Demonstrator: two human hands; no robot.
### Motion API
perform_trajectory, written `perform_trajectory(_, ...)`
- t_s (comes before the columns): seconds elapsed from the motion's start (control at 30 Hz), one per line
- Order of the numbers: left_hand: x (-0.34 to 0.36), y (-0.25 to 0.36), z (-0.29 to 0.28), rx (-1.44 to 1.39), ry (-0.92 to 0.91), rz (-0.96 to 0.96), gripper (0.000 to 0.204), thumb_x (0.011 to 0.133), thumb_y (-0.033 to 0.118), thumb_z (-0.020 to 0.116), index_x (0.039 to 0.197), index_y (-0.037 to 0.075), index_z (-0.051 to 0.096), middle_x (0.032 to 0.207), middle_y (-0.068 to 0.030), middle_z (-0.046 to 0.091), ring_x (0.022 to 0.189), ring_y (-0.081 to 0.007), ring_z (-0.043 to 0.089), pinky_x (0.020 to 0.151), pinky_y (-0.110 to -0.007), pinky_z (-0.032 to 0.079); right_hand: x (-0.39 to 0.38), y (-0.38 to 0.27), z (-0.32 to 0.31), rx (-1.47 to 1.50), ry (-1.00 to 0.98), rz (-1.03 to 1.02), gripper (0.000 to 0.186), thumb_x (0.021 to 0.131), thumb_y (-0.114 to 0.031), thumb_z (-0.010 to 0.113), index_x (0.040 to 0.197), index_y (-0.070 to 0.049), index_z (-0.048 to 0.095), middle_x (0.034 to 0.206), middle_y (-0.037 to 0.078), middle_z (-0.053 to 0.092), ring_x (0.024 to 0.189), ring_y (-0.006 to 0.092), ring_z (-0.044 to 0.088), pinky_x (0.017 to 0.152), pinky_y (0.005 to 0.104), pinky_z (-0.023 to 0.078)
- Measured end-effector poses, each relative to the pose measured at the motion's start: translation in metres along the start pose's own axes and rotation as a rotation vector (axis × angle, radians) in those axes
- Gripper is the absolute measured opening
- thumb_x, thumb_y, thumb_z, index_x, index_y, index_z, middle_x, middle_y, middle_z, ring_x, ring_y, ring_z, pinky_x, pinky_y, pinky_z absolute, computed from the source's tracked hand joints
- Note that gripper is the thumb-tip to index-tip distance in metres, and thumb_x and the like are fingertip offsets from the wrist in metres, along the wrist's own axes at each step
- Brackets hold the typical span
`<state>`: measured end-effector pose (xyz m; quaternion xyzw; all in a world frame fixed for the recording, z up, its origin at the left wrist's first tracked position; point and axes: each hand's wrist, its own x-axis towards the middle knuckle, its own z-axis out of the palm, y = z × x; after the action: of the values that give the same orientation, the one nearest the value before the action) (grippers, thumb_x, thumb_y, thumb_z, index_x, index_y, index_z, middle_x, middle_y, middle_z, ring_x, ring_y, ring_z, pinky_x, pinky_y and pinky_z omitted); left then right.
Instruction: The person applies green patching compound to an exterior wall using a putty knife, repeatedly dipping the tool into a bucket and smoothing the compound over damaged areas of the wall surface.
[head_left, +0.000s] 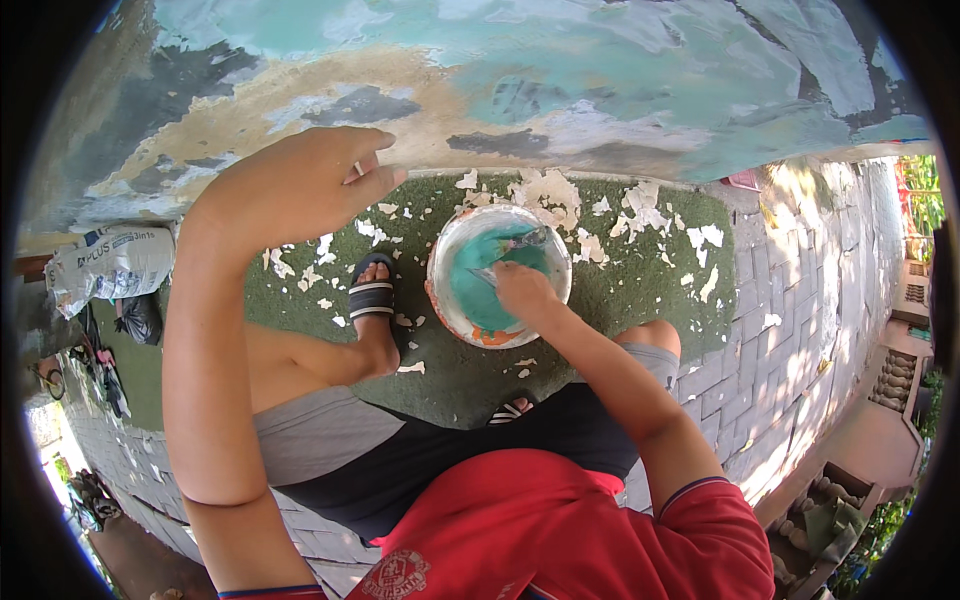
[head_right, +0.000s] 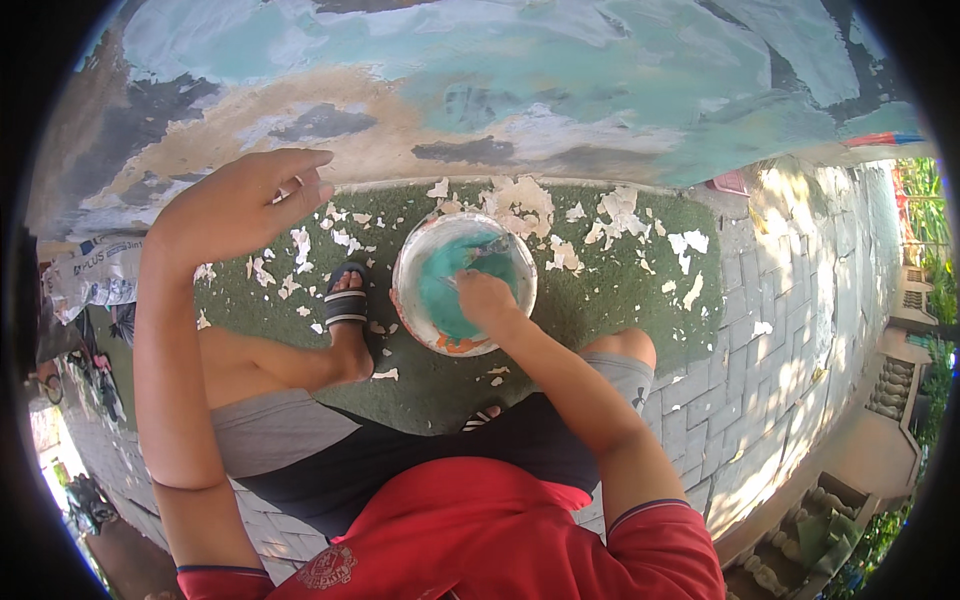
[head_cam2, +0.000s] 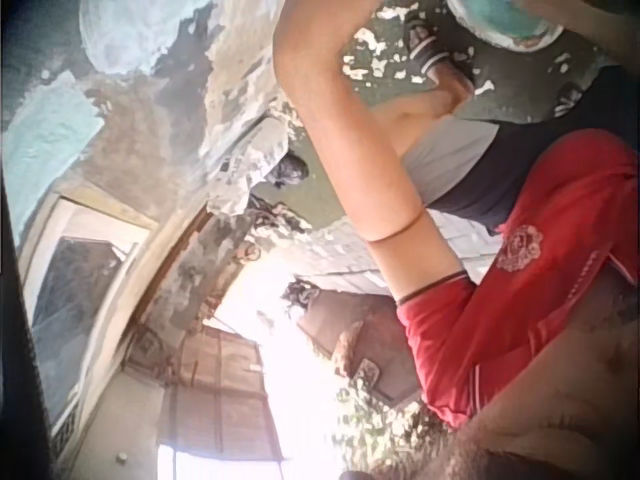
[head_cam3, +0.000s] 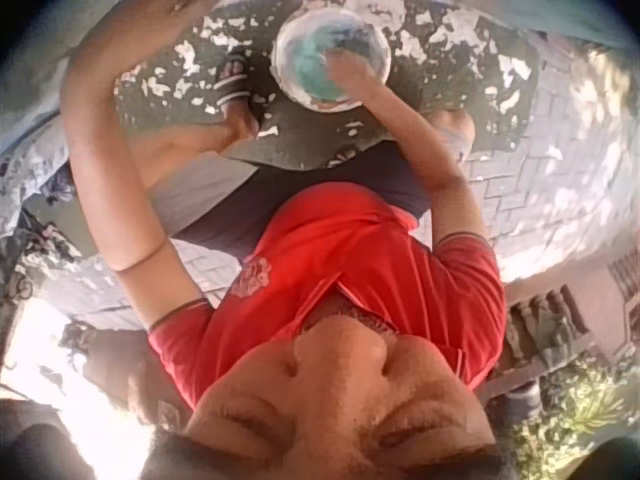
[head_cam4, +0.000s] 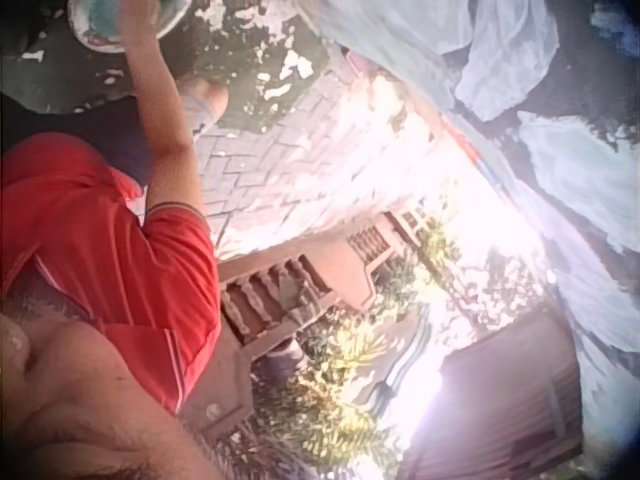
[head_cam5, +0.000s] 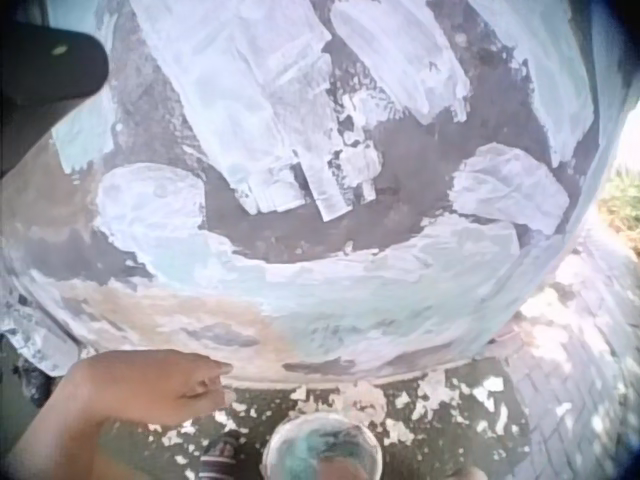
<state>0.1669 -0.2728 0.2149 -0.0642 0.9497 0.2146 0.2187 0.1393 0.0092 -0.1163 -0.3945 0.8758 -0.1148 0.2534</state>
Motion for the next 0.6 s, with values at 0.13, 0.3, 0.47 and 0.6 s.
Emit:
perform_trajectory(0.13, -0.005, 0.004, -0.003, -0.028, -0.047, -0.007, 0.060, 0.099, 0.047, 0.054, 0.136, -0.001, 0.055, 0.120, -0.0230, 0.067, 0.106, -0.0331, 0.066, 0.094, -0.040, 0.051, 0.008, -0.018, 0.033, -0.192, 0.059, -0.125, 0.018, 0.089, -0.012, 0.055, 0.103, -0.005, 0.064, 0.101, 0.011, 0.064, 0.098, 0.0287, 0.066, 0.082, 0.0409, 0.057)
perform_trajectory(0.3, -0.011, -0.010, 0.005, -0.005, 0.010, 0.020, 0.059, 0.099, 0.044, 0.055, 0.135, -0.002, 0.056, 0.115, -0.0226, 0.068, 0.104, -0.0335, 0.068, 0.091, -0.040, 0.052, -0.004, -0.025, 0.032, -0.215, -0.034, -0.281, 0.016, 0.086, -0.012, 0.059, 0.100, -0.007, 0.065, 0.106, 0.008, 0.062, 0.103, 0.0271, 0.064, 0.079, 0.0390, 0.058)
perform_trajectory(0.47, -0.005, -0.004, 0.003, 0.026, -0.016, -0.004, 0.059, 0.099, 0.044, 0.055, 0.135, -0.002, 0.056, 0.117, -0.0234, 0.068, 0.104, -0.0339, 0.068, 0.091, -0.040, 0.052, 0.006, -0.009, 0.035, -0.311, -0.023, -0.209, 0.015, 0.085, -0.009, 0.059, 0.099, -0.007, 0.066, 0.107, 0.009, 0.062, 0.104, 0.0278, 0.064, 0.082, 0.0378, 0.058)
perform_trajectory(0.6, -0.007, -0.009, 0.004, 0.004, -0.023, -0.025, 0.058, 0.098, 0.044, 0.055, 0.135, -0.001, 0.056, 0.118, -0.0238, 0.067, 0.106, -0.0342, 0.068, 0.091, -0.040, 0.052, -0.001, -0.018, 0.036, -0.258, -0.064, -0.323, 0.015, 0.085, -0.009, 0.059, 0.098, -0.006, 0.066, 0.106, 0.009, 0.063, 0.103, 0.0287, 0.064, 0.080, 0.0378, 0.058)
